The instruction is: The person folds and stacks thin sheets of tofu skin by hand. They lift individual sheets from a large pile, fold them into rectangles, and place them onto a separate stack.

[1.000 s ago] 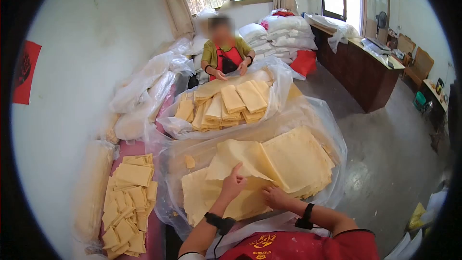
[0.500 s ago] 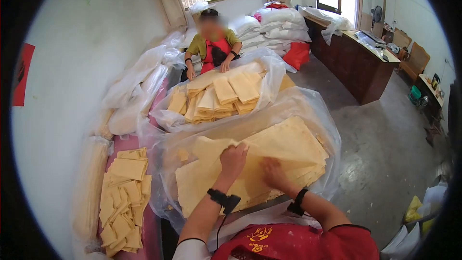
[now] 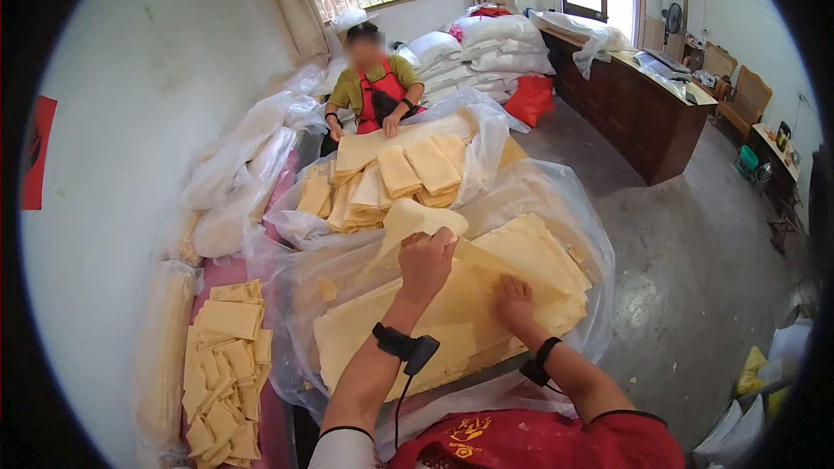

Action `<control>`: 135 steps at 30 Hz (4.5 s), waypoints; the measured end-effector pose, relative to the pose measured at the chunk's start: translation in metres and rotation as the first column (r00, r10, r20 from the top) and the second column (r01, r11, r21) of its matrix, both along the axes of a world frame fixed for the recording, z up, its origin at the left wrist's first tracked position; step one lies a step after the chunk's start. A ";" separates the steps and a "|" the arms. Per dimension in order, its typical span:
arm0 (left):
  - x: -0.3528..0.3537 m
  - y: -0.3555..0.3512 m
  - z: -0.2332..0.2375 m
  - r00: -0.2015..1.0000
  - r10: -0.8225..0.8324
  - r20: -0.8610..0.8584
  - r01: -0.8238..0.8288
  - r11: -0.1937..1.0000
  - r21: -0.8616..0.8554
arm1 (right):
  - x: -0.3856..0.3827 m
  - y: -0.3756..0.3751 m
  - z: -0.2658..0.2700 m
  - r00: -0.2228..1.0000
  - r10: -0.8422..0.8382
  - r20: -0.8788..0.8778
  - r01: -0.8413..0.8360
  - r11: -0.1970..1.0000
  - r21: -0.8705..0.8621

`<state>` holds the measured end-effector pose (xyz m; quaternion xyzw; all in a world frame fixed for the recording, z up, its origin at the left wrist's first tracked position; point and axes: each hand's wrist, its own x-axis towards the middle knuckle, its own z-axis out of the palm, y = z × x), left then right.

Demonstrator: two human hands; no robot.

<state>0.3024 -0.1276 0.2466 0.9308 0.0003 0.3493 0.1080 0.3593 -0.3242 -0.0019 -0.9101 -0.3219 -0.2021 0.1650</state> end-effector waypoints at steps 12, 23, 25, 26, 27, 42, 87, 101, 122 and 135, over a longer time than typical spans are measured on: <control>-0.036 0.030 0.040 0.981 -0.049 0.186 0.057 0.998 -0.036 | 0.043 -0.017 0.051 0.915 0.106 -0.388 -0.144 0.987 -0.070; -0.095 -0.016 -0.054 0.502 -0.435 -0.747 0.072 0.882 -0.466 | 0.010 -0.032 0.040 0.912 0.328 -0.247 -0.261 0.928 0.267; -0.077 -0.042 -0.062 0.613 -0.409 -0.676 0.179 0.905 -0.386 | 0.013 -0.029 0.059 0.921 0.255 -0.295 -0.272 0.962 -0.018; -0.066 -0.057 -0.068 0.720 -0.390 -0.574 0.263 0.919 -0.295 | 0.017 -0.030 0.059 0.924 0.248 -0.292 -0.276 0.960 -0.056; -0.054 -0.072 -0.074 0.713 -0.402 -0.575 0.275 0.914 -0.298 | 0.019 -0.030 0.055 0.923 0.269 -0.277 -0.292 0.955 -0.047; 0.034 -0.034 -0.137 0.633 -0.309 -0.710 0.357 0.930 -0.086 | 0.030 -0.065 0.016 0.988 0.065 -0.141 -0.079 0.992 -0.100; -0.171 0.067 -0.222 0.871 0.216 -0.441 -0.253 0.967 -0.027 | 0.113 0.079 0.013 0.967 0.247 -0.068 -0.256 0.941 -0.224; -0.168 0.068 -0.224 0.854 0.214 -0.474 -0.276 0.959 -0.064 | 0.146 0.084 0.020 0.898 0.347 -0.270 -0.411 0.881 -0.234; -0.163 0.092 -0.250 0.929 0.218 -0.300 -0.324 0.870 -0.372 | 0.169 -0.255 0.066 0.807 -0.545 -0.227 0.482 0.830 -0.280; -0.134 0.122 -0.221 0.958 0.018 -0.285 -0.268 -0.291 -0.918 | -0.097 -0.068 0.068 0.912 0.067 -0.406 -0.164 0.964 -0.209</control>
